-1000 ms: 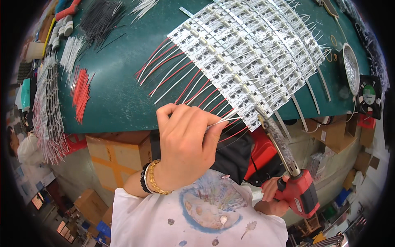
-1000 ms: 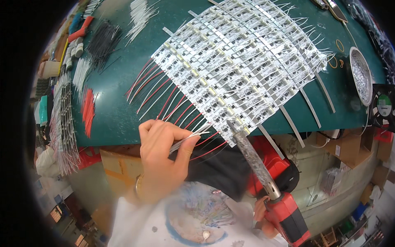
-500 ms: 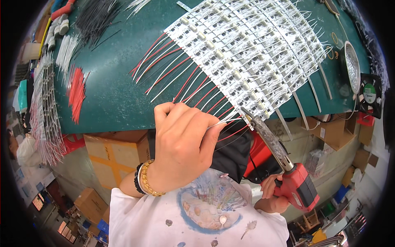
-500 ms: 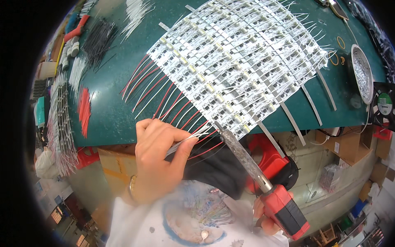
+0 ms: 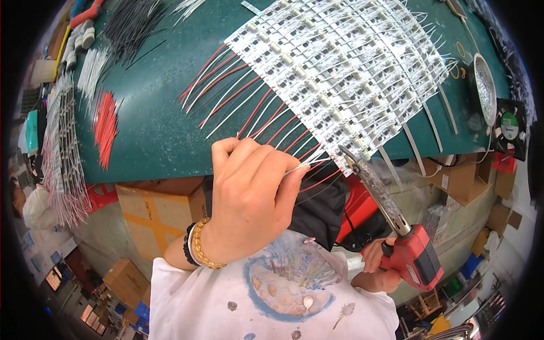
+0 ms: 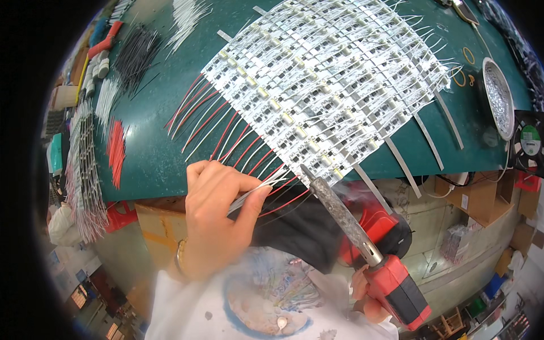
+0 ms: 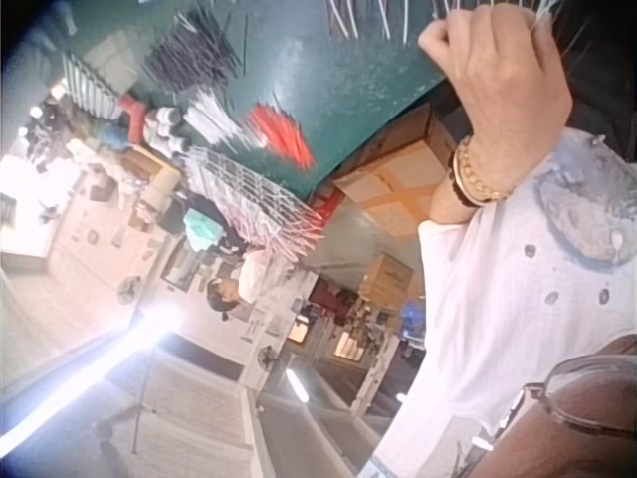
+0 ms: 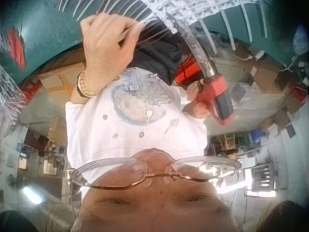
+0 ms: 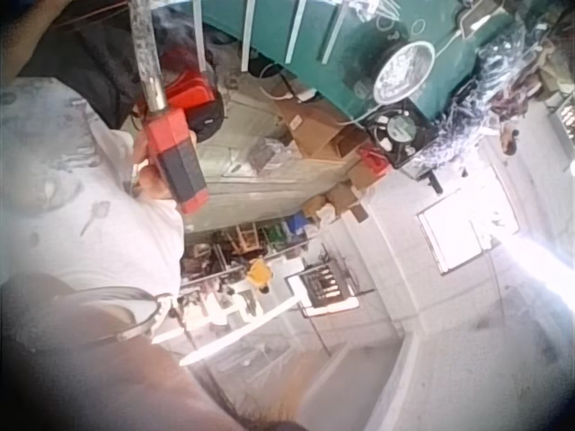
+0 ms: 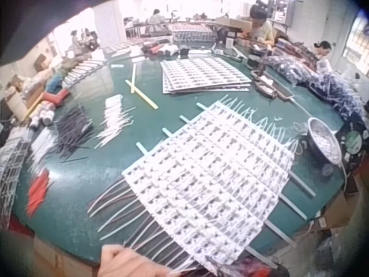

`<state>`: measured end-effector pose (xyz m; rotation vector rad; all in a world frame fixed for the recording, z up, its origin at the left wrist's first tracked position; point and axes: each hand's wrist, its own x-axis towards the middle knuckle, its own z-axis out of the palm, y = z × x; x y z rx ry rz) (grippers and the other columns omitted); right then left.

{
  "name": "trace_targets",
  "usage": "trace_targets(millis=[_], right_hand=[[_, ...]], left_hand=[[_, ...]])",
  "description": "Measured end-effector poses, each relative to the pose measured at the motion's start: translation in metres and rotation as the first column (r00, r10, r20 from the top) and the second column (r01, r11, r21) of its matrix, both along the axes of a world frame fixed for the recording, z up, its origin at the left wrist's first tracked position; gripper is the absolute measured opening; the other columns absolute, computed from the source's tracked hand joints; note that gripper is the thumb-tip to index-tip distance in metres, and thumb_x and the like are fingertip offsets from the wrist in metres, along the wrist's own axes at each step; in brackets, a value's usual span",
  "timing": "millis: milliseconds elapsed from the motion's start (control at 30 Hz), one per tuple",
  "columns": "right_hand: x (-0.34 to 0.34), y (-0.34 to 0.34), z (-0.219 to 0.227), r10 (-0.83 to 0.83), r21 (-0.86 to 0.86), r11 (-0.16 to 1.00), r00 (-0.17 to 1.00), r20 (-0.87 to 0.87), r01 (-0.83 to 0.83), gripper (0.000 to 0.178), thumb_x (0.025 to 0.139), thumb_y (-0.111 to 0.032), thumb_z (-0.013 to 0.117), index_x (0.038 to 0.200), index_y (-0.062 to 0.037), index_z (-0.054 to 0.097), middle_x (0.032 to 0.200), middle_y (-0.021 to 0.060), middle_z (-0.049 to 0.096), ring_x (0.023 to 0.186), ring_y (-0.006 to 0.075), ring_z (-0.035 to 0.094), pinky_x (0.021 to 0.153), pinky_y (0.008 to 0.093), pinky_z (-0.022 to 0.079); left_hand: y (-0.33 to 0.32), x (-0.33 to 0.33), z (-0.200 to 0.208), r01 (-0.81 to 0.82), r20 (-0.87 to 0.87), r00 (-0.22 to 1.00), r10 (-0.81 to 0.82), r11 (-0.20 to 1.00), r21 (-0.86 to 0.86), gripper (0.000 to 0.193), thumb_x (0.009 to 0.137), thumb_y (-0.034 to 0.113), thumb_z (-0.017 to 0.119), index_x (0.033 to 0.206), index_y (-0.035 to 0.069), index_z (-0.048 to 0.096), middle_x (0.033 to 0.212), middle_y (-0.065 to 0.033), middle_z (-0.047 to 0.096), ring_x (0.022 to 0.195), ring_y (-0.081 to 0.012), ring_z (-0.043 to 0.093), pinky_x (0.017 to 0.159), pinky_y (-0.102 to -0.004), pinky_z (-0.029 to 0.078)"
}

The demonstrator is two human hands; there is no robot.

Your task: The person solders components onto circuit boards with a soldering gun. The person then takes wires from the table and solders red, black, and white wires onto the circuit boards.

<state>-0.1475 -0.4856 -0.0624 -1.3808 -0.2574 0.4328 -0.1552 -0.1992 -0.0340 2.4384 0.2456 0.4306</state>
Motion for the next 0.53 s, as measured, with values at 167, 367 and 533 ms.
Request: trace_targets(millis=[167,367,533], right_hand=[[0.011,0.005,-0.004,0.133,0.082,0.986,0.98,0.149,-0.146,0.08,0.084,-0.062,0.059,0.124,0.005,0.041,0.052,0.001,0.049,0.041,0.0139,0.048,0.042,0.027,0.038],[0.007,-0.008,0.001,0.128,0.081,0.987,0.984,0.121,-0.139,0.083,0.084,-0.064,0.058,0.125,0.0053,0.039,0.052,0.0007,0.049,0.042,0.0136,0.048,0.043,0.0274,0.039],[0.012,-0.025,-0.005,0.273,0.047,0.958,0.953,0.127,-0.281,0.083,0.083,-0.065,0.058,0.125,0.0042,0.039,0.053,0.0006,0.05,0.045,0.0134,0.05,0.045,0.0266,0.039]], left_hand=[[0.001,0.0,0.0,0.0,0.008,1.0,0.0,1.0,0.0,0.011,0.074,0.004,0.072,0.077,0.007,0.062,0.068,-0.0012,0.057,0.065,-0.0208,0.051,0.074,-0.0371,0.034],[-0.003,-0.005,0.01,0.068,0.116,0.991,-0.062,0.996,-0.05,0.014,0.07,0.005,0.076,0.079,0.008,0.066,0.069,-0.0007,0.053,0.062,-0.0193,0.051,0.073,-0.0359,0.033],[-0.016,-0.004,-0.01,0.04,0.117,0.992,-0.039,0.999,-0.006,0.015,0.07,0.004,0.075,0.079,0.007,0.064,0.069,-0.0009,0.053,0.063,-0.0201,0.05,0.073,-0.0365,0.033]])
